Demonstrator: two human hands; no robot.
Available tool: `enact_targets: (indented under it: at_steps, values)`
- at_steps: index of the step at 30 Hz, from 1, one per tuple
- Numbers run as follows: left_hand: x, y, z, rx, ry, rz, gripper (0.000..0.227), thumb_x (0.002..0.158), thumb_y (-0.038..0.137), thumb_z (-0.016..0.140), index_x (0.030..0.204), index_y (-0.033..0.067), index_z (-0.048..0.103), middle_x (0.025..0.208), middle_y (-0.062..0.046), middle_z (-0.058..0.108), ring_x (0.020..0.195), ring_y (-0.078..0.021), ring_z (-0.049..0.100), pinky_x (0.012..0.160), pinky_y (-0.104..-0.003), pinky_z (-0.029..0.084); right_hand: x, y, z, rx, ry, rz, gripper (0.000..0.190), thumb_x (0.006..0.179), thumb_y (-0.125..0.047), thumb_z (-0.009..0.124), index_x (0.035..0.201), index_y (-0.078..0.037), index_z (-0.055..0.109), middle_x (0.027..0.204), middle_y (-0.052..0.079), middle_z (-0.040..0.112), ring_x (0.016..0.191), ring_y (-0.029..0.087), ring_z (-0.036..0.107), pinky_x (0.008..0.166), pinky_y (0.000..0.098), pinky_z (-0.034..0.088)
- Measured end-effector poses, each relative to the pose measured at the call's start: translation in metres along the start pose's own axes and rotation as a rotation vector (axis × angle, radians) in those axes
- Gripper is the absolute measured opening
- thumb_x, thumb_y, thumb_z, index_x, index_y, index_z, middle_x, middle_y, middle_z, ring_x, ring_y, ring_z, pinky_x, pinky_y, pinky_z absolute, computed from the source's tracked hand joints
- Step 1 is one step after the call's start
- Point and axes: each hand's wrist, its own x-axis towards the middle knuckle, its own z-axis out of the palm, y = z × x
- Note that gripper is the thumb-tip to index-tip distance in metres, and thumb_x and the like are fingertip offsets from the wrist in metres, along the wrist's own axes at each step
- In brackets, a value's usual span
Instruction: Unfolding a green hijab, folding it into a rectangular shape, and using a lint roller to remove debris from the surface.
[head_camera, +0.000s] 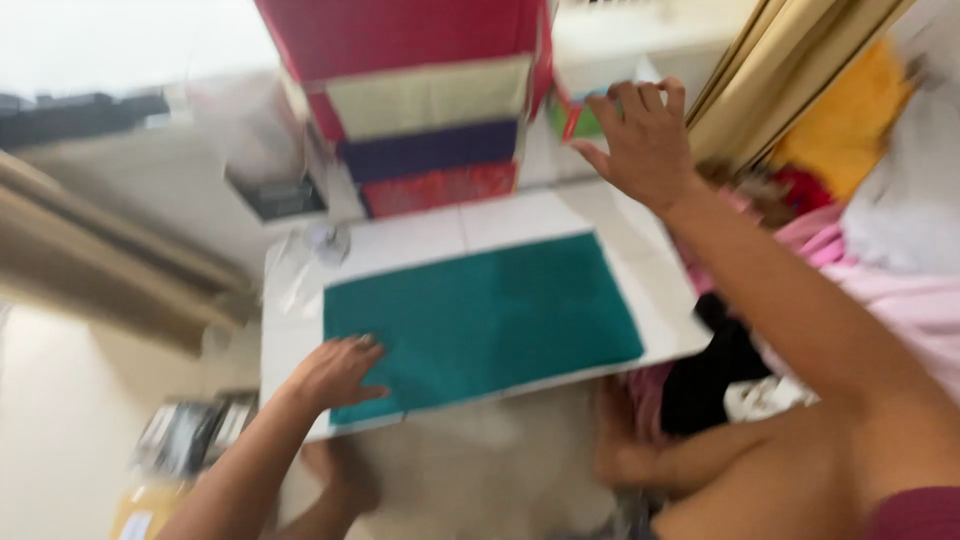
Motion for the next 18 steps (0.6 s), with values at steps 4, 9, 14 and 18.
enact_targets:
  at_steps: [4, 9, 14, 18]
  values:
    - [-0.034, 0.035, 0.005, -0.113, 0.104, 0.093, 0.078, 0.072, 0.065, 0.080, 0.124, 0.0102, 0.063, 0.118, -0.014, 0.066, 0.107, -0.0335, 0.068, 0.083, -0.049, 0.059, -0.124, -0.064, 0.003, 0.426, -0.162, -0.512, 0.062, 0.084, -0.077, 0.059, 0.107, -0.021, 0.069, 0.080, 0.004, 0.063, 0.063, 0.025, 0.065, 0.069, 0.0414, 0.048]
    - [-0.059, 0.049, 0.047, -0.087, 0.158, 0.116, 0.083, 0.069, 0.052, 0.084, 0.134, 0.0081, 0.055, 0.121, -0.012, 0.060, 0.109, -0.0322, 0.064, 0.085, -0.042, 0.059, -0.236, -0.087, -0.013, 0.582, -0.559, -0.465, 0.075, 0.073, -0.075, 0.067, 0.118, -0.015, 0.068, 0.103, 0.008, 0.069, 0.083, 0.030, 0.072, 0.079, 0.0423, 0.054]
    - [-0.069, 0.052, 0.082, 0.002, 0.291, 0.013, 0.052, 0.088, 0.029, 0.072, 0.133, 0.0100, 0.057, 0.117, -0.007, 0.059, 0.106, -0.0267, 0.063, 0.083, -0.035, 0.057, -0.282, -0.090, -0.004, 0.411, -0.483, -0.459, 0.063, 0.077, -0.054, 0.076, 0.129, -0.020, 0.062, 0.115, 0.002, 0.062, 0.097, 0.025, 0.071, 0.082, 0.0384, 0.055]
    - [-0.070, 0.056, 0.081, 0.106, 0.446, 0.060, 0.027, 0.097, 0.029, 0.063, 0.121, 0.0170, 0.060, 0.098, -0.001, 0.056, 0.091, -0.0208, 0.060, 0.076, -0.032, 0.053, -0.292, -0.091, -0.003, 0.432, -0.290, -0.433, 0.021, 0.094, -0.032, 0.071, 0.112, -0.020, 0.066, 0.106, 0.001, 0.062, 0.088, 0.022, 0.065, 0.084, 0.0376, 0.048]
